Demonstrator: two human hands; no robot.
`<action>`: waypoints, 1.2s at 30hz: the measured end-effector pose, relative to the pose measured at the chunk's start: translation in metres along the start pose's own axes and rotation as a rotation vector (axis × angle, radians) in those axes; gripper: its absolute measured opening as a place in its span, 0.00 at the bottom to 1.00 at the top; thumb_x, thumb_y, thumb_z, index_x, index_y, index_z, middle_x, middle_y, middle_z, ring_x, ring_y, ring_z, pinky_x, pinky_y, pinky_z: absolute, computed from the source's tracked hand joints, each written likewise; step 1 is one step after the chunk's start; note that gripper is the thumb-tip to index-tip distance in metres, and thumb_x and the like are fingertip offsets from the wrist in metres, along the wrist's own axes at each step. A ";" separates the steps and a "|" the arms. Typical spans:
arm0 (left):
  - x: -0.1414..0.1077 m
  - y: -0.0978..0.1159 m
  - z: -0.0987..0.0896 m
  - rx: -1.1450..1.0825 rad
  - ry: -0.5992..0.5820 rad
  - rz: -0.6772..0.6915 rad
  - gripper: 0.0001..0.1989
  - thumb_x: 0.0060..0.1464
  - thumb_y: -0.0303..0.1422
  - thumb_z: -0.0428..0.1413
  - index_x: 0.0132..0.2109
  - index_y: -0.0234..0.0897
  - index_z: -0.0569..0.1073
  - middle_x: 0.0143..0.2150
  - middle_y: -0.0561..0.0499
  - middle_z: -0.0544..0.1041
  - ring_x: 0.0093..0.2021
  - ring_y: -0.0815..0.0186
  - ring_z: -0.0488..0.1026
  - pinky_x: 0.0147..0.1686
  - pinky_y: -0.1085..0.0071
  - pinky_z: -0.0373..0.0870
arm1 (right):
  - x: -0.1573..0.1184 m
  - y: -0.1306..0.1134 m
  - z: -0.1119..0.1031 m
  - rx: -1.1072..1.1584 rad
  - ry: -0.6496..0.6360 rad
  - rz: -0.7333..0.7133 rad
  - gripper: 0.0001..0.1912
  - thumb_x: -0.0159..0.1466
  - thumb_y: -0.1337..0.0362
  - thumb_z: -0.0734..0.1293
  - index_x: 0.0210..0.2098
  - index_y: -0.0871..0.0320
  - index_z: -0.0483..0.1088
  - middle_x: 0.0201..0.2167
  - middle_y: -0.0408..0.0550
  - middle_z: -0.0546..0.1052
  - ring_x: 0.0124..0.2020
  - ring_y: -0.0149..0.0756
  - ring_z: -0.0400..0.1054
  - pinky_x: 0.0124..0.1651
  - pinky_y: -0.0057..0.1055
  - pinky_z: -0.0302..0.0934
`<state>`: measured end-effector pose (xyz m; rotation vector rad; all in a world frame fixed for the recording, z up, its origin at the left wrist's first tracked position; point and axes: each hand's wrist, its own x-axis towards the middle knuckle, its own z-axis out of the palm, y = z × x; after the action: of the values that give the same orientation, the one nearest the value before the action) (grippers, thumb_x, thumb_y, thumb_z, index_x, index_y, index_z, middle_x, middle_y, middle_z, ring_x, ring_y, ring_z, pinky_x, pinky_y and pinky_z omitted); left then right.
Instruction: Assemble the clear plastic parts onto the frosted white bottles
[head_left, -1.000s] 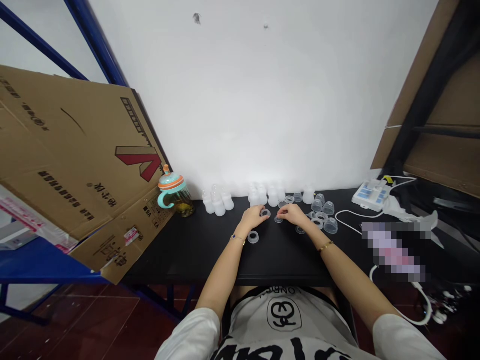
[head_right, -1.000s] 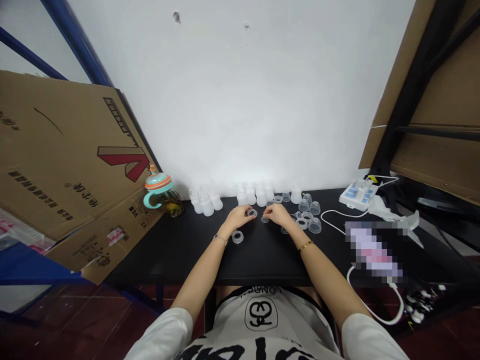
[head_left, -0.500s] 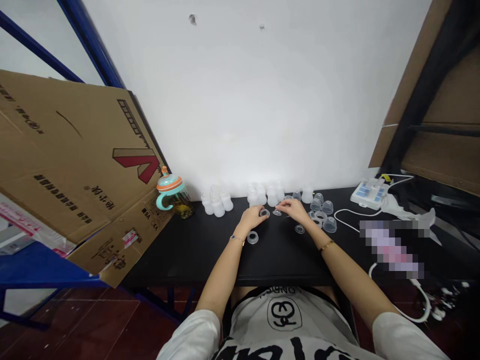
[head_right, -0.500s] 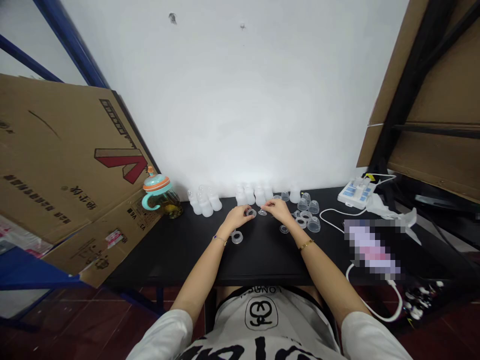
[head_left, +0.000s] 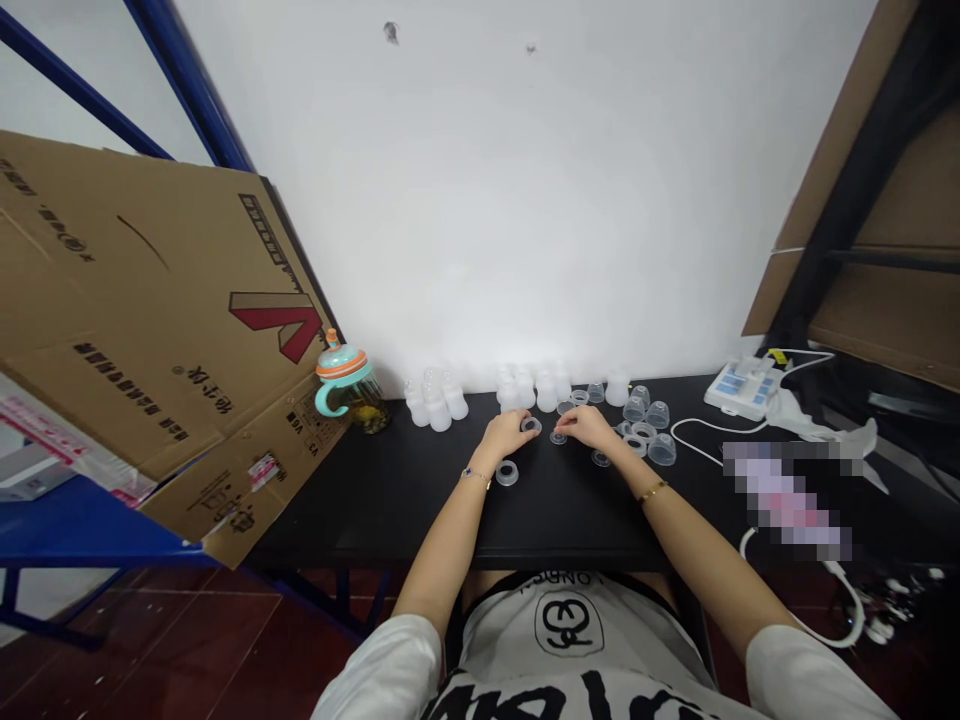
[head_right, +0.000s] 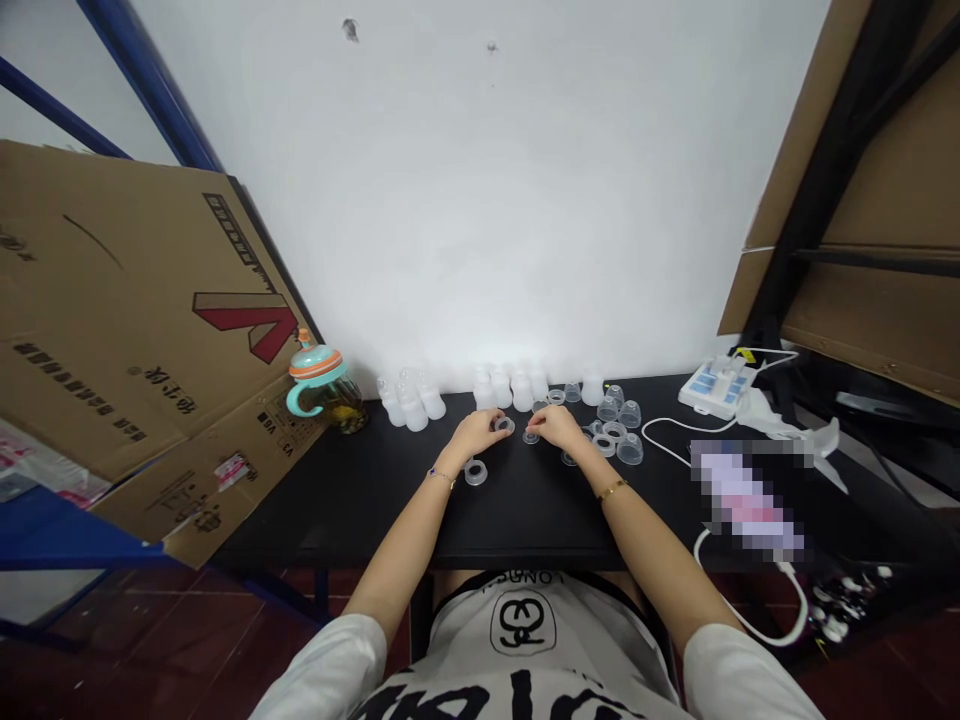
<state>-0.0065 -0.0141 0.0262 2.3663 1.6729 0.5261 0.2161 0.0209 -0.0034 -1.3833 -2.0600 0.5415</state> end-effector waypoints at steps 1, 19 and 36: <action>0.000 0.000 0.000 -0.001 0.001 0.000 0.16 0.58 0.41 0.61 0.51 0.41 0.78 0.42 0.48 0.82 0.42 0.58 0.77 0.41 0.70 0.68 | 0.000 -0.001 0.000 0.003 0.004 -0.001 0.04 0.54 0.61 0.74 0.27 0.53 0.82 0.24 0.43 0.81 0.29 0.38 0.74 0.34 0.31 0.62; 0.000 0.000 -0.001 -0.023 0.016 0.008 0.17 0.57 0.41 0.62 0.52 0.40 0.78 0.42 0.47 0.82 0.42 0.57 0.77 0.41 0.69 0.68 | 0.001 0.003 -0.004 0.020 0.049 0.030 0.05 0.56 0.61 0.73 0.29 0.54 0.82 0.26 0.45 0.82 0.32 0.41 0.75 0.35 0.32 0.64; 0.003 -0.003 0.004 -0.011 0.021 0.024 0.16 0.57 0.40 0.61 0.51 0.40 0.78 0.41 0.47 0.81 0.41 0.58 0.77 0.40 0.69 0.67 | 0.004 0.008 -0.001 0.004 -0.017 -0.022 0.09 0.58 0.70 0.68 0.33 0.57 0.81 0.30 0.46 0.83 0.35 0.39 0.77 0.38 0.29 0.66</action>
<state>-0.0070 -0.0099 0.0222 2.3842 1.6483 0.5646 0.2217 0.0274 -0.0069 -1.3574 -2.0839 0.5492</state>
